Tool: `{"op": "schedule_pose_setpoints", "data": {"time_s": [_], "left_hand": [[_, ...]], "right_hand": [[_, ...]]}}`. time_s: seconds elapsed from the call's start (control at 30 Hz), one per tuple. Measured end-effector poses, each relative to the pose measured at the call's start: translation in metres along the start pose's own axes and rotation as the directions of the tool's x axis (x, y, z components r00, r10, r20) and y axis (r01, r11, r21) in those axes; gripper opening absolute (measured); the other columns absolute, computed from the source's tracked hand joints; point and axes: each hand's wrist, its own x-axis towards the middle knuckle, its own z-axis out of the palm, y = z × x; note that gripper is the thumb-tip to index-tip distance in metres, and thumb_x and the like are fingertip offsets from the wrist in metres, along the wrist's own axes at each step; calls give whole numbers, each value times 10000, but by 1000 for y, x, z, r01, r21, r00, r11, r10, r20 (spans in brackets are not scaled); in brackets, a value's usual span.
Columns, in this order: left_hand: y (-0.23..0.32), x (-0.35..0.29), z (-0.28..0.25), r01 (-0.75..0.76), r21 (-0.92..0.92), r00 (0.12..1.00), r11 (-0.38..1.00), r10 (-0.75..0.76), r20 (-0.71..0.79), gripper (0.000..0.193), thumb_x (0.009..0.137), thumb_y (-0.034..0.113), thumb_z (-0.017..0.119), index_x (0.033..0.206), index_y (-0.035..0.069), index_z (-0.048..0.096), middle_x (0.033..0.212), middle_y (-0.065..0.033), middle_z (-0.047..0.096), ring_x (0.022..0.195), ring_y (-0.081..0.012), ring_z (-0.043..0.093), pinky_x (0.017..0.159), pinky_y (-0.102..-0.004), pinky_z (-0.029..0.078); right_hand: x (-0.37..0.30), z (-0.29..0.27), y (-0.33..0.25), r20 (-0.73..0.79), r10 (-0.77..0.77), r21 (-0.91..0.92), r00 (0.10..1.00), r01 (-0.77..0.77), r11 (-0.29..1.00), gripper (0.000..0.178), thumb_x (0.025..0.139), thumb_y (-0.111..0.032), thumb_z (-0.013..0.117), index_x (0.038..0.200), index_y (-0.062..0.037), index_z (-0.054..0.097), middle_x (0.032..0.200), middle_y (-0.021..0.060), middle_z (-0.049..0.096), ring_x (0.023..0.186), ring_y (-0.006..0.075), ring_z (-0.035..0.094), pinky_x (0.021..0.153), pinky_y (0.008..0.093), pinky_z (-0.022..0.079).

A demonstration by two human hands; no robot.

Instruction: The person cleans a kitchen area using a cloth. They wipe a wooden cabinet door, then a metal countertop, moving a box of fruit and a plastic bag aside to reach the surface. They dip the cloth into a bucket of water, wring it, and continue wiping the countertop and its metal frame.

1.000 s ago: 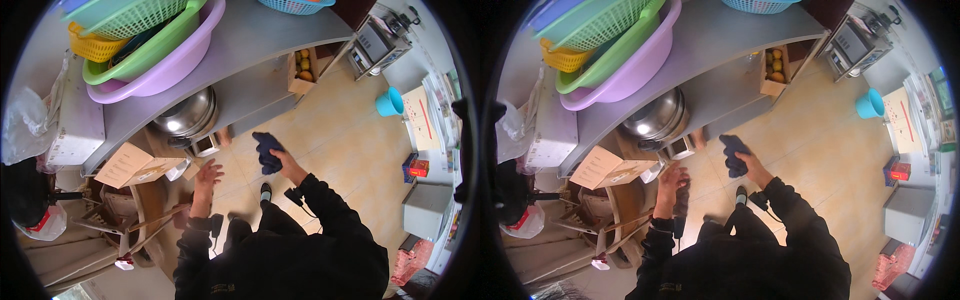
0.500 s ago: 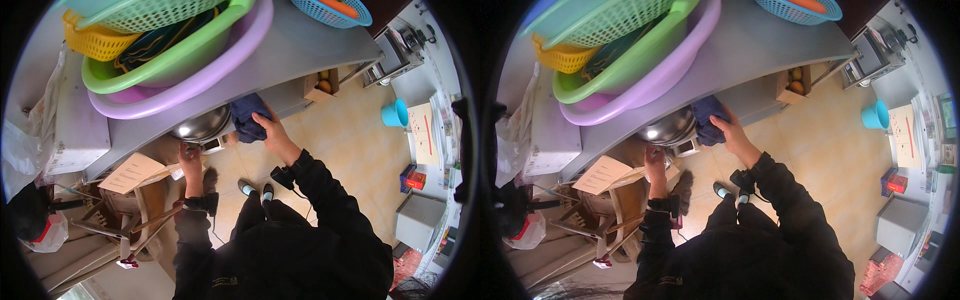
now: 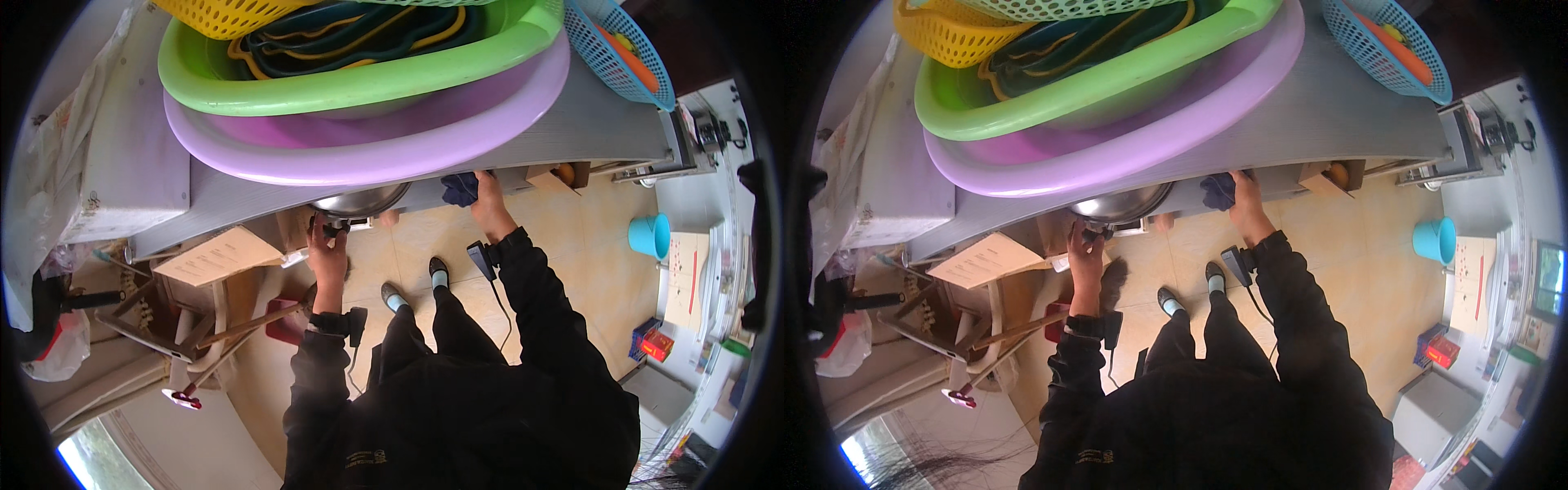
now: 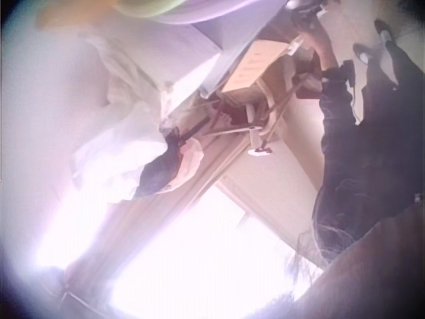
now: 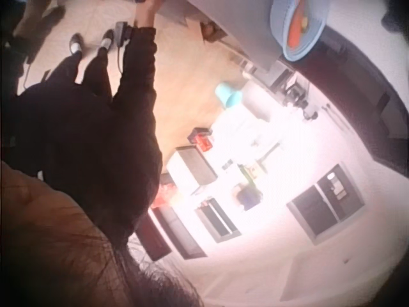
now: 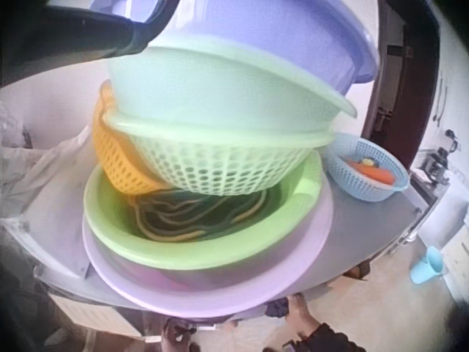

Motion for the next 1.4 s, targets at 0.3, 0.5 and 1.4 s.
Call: {"op": "schedule_pose_setpoints", "data": {"time_s": [0.3,0.5,1.4], "left_hand": [[13,-3,18,109,-179,991,978,-122,-63,842,804,49,715,1511,71,259,1269,-155,463,1064,-264,528,859,-357,513],[26,10,31,108,-91,992,990,-114,-57,1019,805,136,785,1541,62,85,949,-43,583,881,-156,554,825,-299,487],[39,12,23,77,33,991,996,-73,-114,944,825,85,767,1547,66,158,955,-109,633,894,-193,601,818,-316,495]], "right_hand": [[1,16,12,178,-312,-101,933,332,938,336,908,-176,657,1186,-23,547,1016,66,640,835,195,647,729,397,575],[-48,114,44,840,-404,-369,363,927,65,423,818,-218,703,1218,-123,606,1144,123,634,1072,324,585,913,466,441],[53,-73,53,-96,-322,-594,942,206,778,432,850,-341,726,1124,-31,604,1007,198,663,984,332,632,843,409,491]]}}
